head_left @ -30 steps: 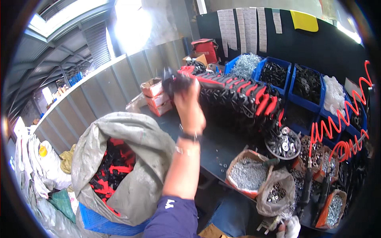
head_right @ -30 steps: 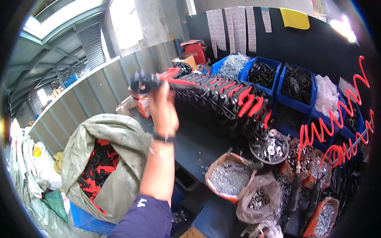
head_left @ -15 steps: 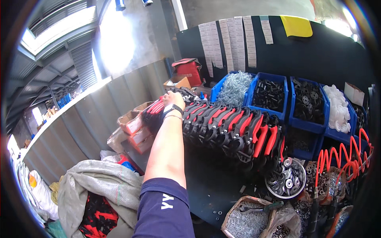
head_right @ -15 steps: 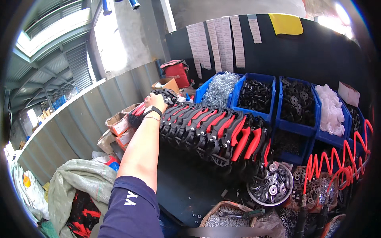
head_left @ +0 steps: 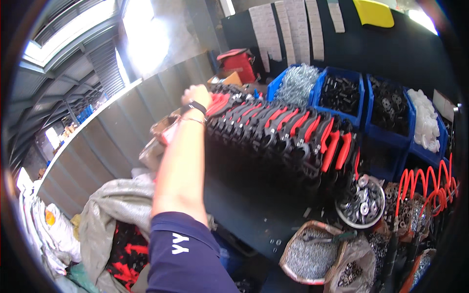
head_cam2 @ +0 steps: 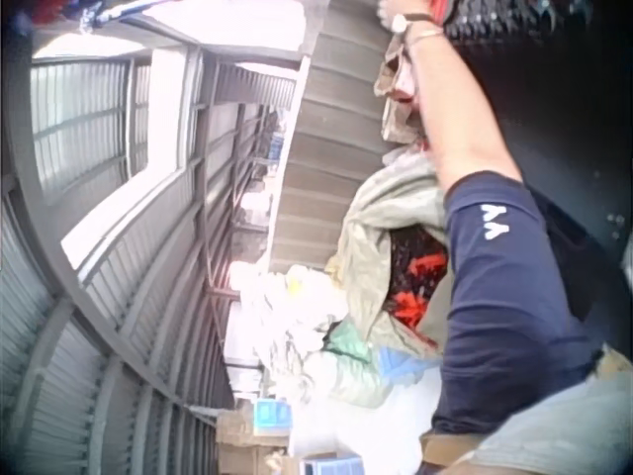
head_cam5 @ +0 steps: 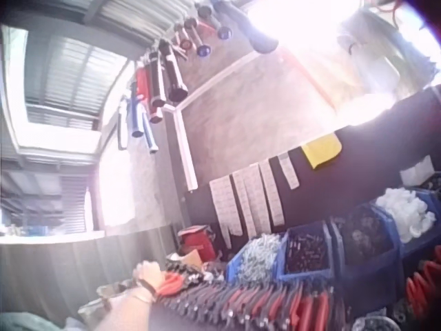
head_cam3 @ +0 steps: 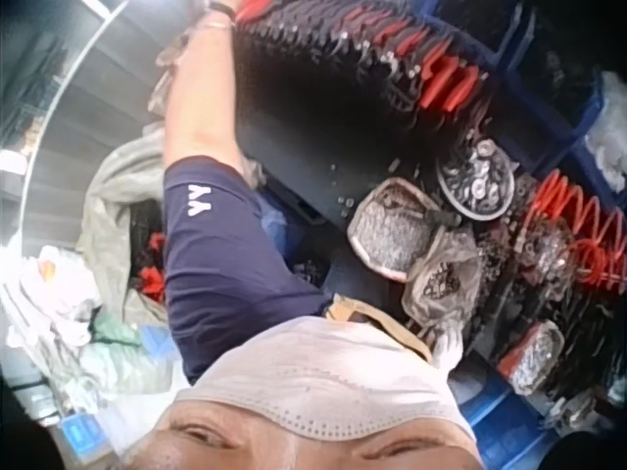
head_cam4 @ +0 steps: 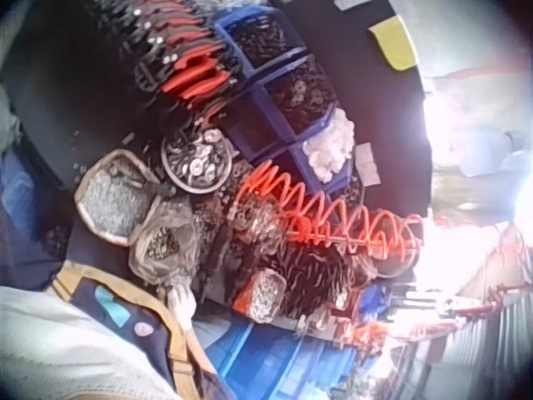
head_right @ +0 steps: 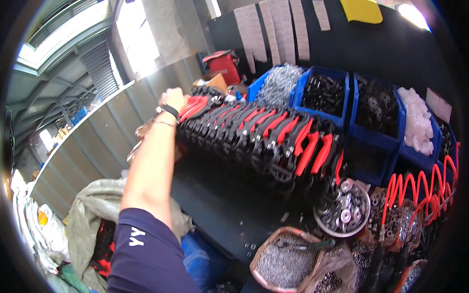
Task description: The person assembles clamping tools by fitting handle components together, inserting bolts, and tightening them using a pneumatic screwdriver before placing the finished tools on the workbench.
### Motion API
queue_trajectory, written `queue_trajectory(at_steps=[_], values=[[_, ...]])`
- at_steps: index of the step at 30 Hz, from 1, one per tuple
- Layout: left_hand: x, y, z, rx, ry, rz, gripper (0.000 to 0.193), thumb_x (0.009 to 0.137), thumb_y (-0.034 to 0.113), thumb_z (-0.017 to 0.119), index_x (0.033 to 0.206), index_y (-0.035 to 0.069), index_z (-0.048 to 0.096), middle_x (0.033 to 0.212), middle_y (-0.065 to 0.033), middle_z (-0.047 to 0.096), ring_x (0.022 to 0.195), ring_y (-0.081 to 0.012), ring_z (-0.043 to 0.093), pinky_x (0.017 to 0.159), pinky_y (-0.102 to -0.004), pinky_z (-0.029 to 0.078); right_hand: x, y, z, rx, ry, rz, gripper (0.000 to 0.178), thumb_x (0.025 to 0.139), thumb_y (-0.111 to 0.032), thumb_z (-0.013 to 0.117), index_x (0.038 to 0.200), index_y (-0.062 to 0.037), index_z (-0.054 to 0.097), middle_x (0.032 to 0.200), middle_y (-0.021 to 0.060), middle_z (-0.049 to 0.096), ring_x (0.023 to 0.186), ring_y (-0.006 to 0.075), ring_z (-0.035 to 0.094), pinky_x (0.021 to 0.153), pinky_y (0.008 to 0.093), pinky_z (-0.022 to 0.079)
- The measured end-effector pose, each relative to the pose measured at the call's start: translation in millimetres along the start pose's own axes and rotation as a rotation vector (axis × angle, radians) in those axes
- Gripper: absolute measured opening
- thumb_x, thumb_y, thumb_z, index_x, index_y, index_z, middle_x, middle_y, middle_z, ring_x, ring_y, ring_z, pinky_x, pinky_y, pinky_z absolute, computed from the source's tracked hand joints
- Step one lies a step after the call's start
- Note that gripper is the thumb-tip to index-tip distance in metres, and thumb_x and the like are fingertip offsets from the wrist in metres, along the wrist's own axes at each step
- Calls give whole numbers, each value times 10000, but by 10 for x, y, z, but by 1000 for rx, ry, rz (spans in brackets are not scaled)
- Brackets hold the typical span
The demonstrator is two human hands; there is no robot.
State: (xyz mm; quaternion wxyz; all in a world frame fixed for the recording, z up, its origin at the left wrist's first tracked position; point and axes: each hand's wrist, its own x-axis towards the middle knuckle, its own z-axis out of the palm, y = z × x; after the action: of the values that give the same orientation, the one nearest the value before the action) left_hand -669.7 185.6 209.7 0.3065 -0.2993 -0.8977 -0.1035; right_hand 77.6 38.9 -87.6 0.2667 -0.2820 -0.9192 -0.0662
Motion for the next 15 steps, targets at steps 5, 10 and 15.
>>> queue_trajectory(at_steps=[5, 10, 15], values=[[-740, -1039, -1396, 93, 109, 208, 410, 840, 417, 602, 1005, 48, 669, 996, -196, 664, 967, -348, 627, 847, -432, 495, 693, -263, -149, 148, -48, 130, 136, 808, -71, 627, 918, 5, 599, 940, 201, 637, 876, 390, 628, 858, 485, 515], [-2476, -1886, -2087, 229, 80, 116, 357, 839, 354, 637, 767, 5, 616, 778, -220, 632, 783, -375, 630, 676, -466, 479, 744, -304, -296, 203, 2, 2, 118, 866, -101, 598, 905, 10, 585, 918, 189, 622, 802, 364, 619, 774, 453, 513], [-4052, -2513, -1758, 0, -588, -20, 387, 773, 268, 682, 1051, 1, 644, 1038, -214, 646, 987, -349, 619, 849, -418, 491, 427, -251, -236, 231, 85, 46, 175, 747, -77, 654, 895, -15, 584, 811, 169, 587, 666, 379, 558, 595, 455, 458]])
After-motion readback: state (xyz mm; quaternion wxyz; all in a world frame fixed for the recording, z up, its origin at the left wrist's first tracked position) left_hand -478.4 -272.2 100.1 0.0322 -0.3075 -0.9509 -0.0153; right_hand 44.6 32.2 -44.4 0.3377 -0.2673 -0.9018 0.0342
